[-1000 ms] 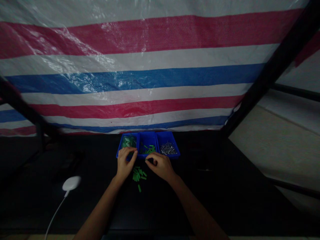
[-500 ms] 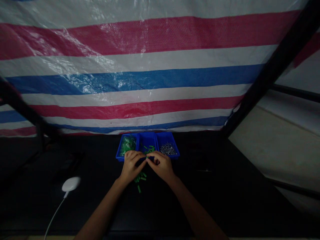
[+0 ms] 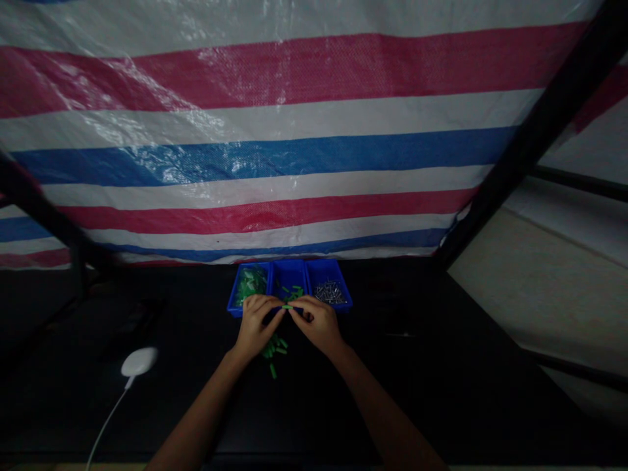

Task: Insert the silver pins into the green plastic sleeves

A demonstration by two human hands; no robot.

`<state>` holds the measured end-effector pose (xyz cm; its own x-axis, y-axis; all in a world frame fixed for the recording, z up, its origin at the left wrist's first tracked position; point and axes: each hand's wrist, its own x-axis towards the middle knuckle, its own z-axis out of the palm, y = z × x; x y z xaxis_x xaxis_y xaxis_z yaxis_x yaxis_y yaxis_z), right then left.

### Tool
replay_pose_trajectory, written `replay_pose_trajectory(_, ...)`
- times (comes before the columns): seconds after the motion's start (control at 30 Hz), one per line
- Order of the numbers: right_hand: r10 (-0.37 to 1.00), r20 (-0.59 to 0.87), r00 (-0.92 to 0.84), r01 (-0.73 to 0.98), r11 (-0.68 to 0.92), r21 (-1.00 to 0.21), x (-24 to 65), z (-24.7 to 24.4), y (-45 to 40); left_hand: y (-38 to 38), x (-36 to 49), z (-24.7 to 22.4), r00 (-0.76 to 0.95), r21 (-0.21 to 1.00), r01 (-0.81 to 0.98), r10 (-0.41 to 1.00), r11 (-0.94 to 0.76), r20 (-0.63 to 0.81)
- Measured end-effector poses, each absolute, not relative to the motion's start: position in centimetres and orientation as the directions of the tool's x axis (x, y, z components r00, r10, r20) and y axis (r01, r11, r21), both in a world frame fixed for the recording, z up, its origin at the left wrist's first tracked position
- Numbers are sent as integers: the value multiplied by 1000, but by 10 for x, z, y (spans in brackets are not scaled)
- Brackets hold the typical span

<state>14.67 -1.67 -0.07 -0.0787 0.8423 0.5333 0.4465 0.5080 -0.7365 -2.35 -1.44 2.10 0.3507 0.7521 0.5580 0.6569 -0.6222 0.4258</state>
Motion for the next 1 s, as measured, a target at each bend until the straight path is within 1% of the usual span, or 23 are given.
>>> replay_pose_trajectory(0.3, 853, 508, -124, 548, 485, -682, 148, -3, -17, -15, -22, 18, 324, 455, 645, 759, -614, 565)
replay_pose_trajectory(0.47, 858, 500, -123, 588, 468, -659, 146, -4, -18, -14, -22, 14, 318, 453, 626, 739, -634, 594)
replay_pose_trajectory(1.0, 872, 466, -152, 603, 455, -656, 145, -7, -19, -16, -19, 13, 346, 466, 590, 728, -659, 591)
